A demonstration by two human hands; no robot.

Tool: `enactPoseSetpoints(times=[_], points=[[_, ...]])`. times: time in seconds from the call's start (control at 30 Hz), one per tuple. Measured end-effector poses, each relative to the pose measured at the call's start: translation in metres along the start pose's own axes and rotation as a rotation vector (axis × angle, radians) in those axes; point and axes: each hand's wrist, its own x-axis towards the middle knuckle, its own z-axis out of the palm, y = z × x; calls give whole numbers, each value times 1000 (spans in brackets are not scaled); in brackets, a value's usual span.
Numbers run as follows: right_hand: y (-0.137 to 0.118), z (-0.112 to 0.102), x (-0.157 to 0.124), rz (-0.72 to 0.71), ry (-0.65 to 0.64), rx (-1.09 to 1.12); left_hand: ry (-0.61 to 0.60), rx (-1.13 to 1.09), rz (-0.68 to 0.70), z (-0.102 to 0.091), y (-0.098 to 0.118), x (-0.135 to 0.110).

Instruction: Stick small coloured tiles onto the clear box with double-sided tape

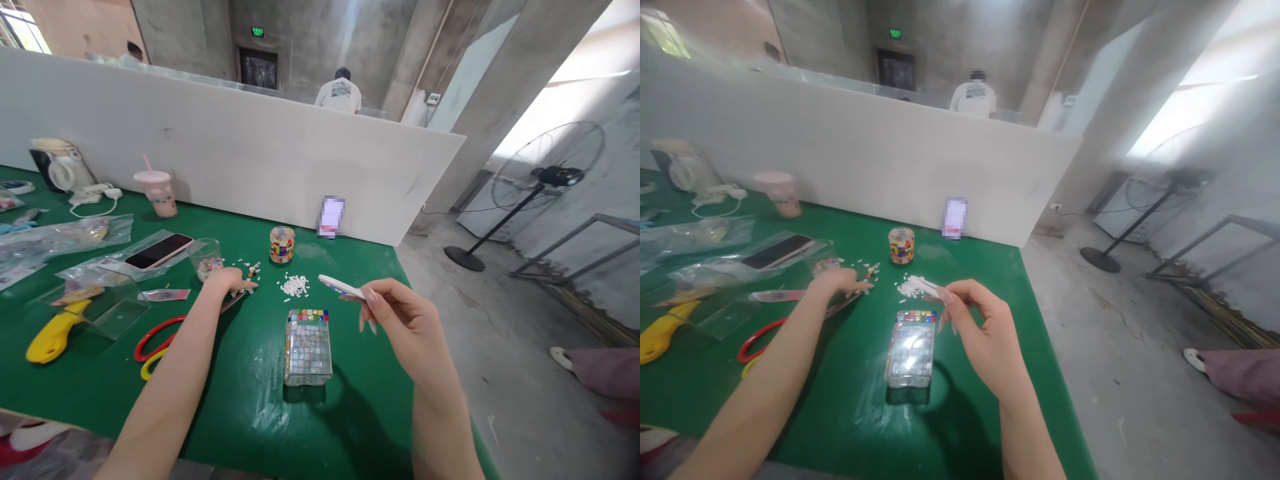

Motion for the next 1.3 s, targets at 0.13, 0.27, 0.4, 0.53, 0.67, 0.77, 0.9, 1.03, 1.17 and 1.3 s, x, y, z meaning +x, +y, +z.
enactPoseSetpoints(times=[0.13, 0.27, 0.4, 0.53, 0.67, 0.77, 0.9, 1.03, 1.17, 1.3], points=[[-1, -2, -1, -3, 9, -2, -25, 18, -13, 4, -3, 9], [-3, -1, -1, -13, 15, -21, -38, -6, 63, 6, -5, 7], [-2, 0, 1, -5, 18, -19, -62, -52, 148, 7, -6, 2], [-2, 1, 0, 9, 18, -20, -61, -87, 161, 8, -4, 4], [-3, 2, -1, 34, 21, -12, -47, -111, 130, 10, 0, 11], [-3, 2, 0, 24, 20, -23, -35, -125, 111, 11, -1, 13], [-4, 1, 0, 27, 41, -45, -11, -150, 107, 8, -11, 11], [-4, 0, -1, 35, 55, -52, 66, -150, 75, 2, -17, 10], [-4, 0, -1, 22, 65, -59, 147, -116, -12, 6, -8, 14], [-5, 0, -2, 13, 70, -63, 195, -80, -38, 18, 3, 19]])
